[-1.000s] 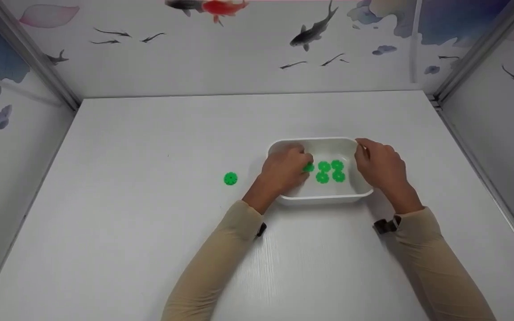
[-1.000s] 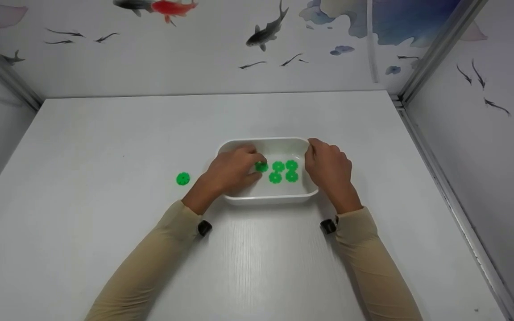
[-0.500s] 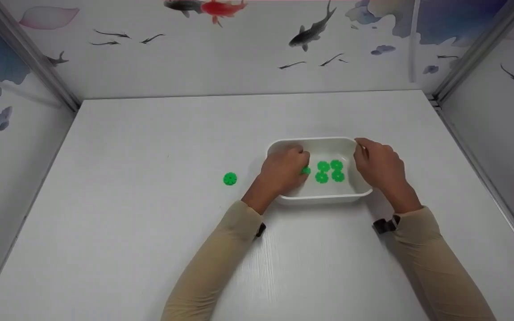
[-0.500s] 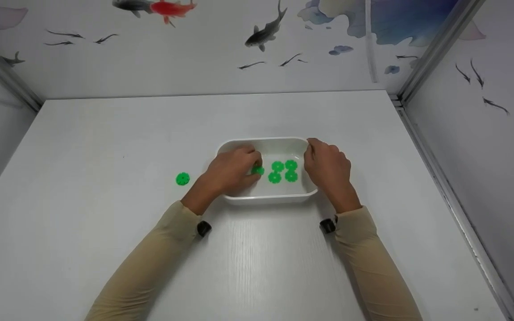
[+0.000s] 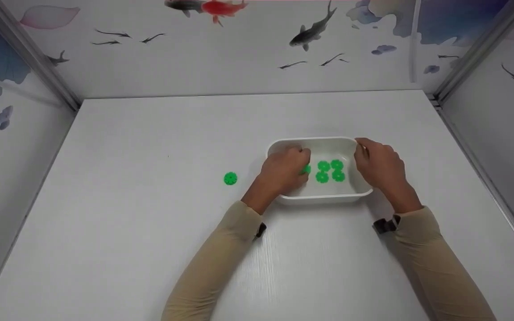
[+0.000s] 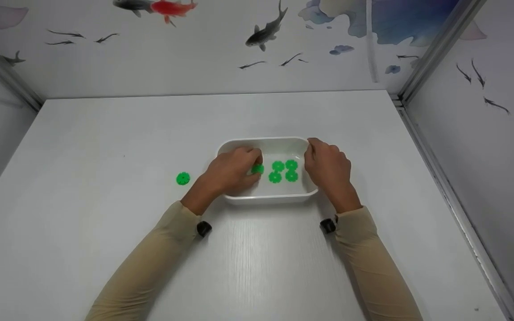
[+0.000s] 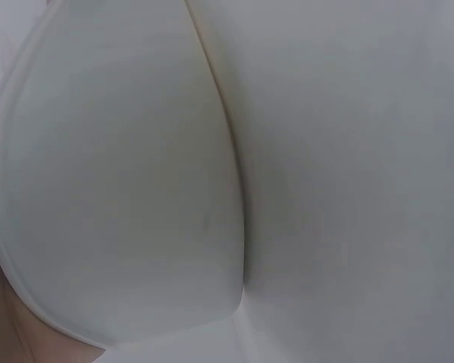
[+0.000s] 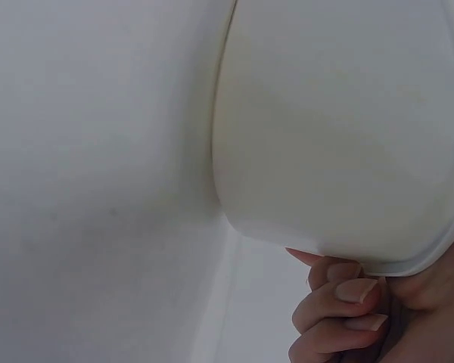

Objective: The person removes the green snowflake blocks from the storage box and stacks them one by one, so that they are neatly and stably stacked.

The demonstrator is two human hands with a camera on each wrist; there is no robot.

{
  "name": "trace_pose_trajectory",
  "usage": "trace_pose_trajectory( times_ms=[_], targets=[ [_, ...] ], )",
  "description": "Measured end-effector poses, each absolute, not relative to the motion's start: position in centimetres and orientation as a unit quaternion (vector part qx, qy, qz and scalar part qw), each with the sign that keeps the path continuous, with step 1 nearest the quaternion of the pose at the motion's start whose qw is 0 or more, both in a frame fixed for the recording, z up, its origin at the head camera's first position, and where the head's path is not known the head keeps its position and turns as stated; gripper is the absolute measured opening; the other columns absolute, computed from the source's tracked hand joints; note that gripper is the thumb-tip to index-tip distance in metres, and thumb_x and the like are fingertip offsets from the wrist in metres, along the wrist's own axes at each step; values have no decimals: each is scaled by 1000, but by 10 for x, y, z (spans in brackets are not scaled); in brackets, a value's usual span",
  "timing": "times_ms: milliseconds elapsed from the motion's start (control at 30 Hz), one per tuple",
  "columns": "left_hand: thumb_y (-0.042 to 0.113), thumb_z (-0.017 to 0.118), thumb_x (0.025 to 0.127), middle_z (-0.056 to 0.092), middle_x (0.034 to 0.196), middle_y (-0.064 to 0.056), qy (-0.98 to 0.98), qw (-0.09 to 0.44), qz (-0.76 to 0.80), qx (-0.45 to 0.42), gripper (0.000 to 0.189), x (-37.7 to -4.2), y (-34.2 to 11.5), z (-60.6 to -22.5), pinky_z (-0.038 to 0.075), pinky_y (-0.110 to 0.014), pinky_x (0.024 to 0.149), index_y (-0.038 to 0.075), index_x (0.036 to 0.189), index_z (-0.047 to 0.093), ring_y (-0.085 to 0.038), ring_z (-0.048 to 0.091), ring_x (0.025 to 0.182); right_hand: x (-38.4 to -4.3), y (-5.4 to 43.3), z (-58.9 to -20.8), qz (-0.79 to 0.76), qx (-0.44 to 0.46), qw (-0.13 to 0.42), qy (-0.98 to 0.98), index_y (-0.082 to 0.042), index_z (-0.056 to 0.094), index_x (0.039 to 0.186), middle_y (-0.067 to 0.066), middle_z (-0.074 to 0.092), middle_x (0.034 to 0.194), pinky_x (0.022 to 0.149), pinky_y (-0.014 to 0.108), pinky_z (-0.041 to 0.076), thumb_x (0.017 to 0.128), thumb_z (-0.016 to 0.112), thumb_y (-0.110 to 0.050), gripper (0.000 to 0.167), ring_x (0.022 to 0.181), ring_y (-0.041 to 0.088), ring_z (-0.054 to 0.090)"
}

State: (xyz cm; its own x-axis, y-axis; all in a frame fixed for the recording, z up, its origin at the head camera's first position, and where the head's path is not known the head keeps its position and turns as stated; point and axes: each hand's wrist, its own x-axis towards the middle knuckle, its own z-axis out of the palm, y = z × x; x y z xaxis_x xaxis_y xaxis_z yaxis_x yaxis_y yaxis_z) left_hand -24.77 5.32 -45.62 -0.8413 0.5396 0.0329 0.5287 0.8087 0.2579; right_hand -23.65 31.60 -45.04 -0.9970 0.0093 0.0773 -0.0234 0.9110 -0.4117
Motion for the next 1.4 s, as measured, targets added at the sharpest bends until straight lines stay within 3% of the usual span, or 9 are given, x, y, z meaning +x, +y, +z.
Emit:
trace_pose_trajectory(
  times_ms=[267, 567, 867, 1167, 1400],
  targets=[
    [28, 70, 105, 68, 120, 2, 946, 32, 157, 283, 28, -246, 53, -454, 59, -32, 93, 20, 133, 70, -14, 59, 102, -237, 317, -452, 209, 4, 41, -977, -6, 61, 152, 27, 72, 134, 71, 53, 57, 114, 39, -30, 50, 92, 35, 67],
    [25, 70, 103, 66, 116, 1, 935, 22, 210, 285, 26, -247, 49, -453, 58, -30, 81, 20, 130, 70, -12, 60, 96, -236, 317, -453, 205, 11, 56, -977, -5, 63, 149, 26, 74, 130, 69, 53, 58, 114, 41, -29, 48, 93, 36, 70],
    [24, 71, 104, 73, 124, -2, 922, 16, 250, 296, 31, -249, 48, -451, 60, -30, 90, 22, 135, 72, -13, 62, 100, -236, 316, -450, 197, 2, 49, -979, -6, 62, 151, 27, 73, 133, 67, 50, 56, 113, 43, -28, 48, 90, 35, 68],
    [19, 70, 104, 74, 129, -5, 897, -3, 301, 324, 30, -250, 43, -454, 61, -33, 98, 18, 133, 76, -16, 66, 108, -236, 316, -451, 198, -3, 43, -979, -6, 60, 153, 26, 70, 140, 78, 59, 59, 114, 42, -30, 49, 102, 39, 70],
    [21, 72, 106, 77, 129, -3, 880, -30, 327, 344, 27, -250, 41, -455, 58, -27, 105, 16, 132, 77, -15, 70, 118, -236, 316, -451, 192, 7, 59, -980, -6, 63, 150, 26, 74, 131, 61, 45, 53, 113, 44, -27, 46, 87, 34, 67]
  ],
)
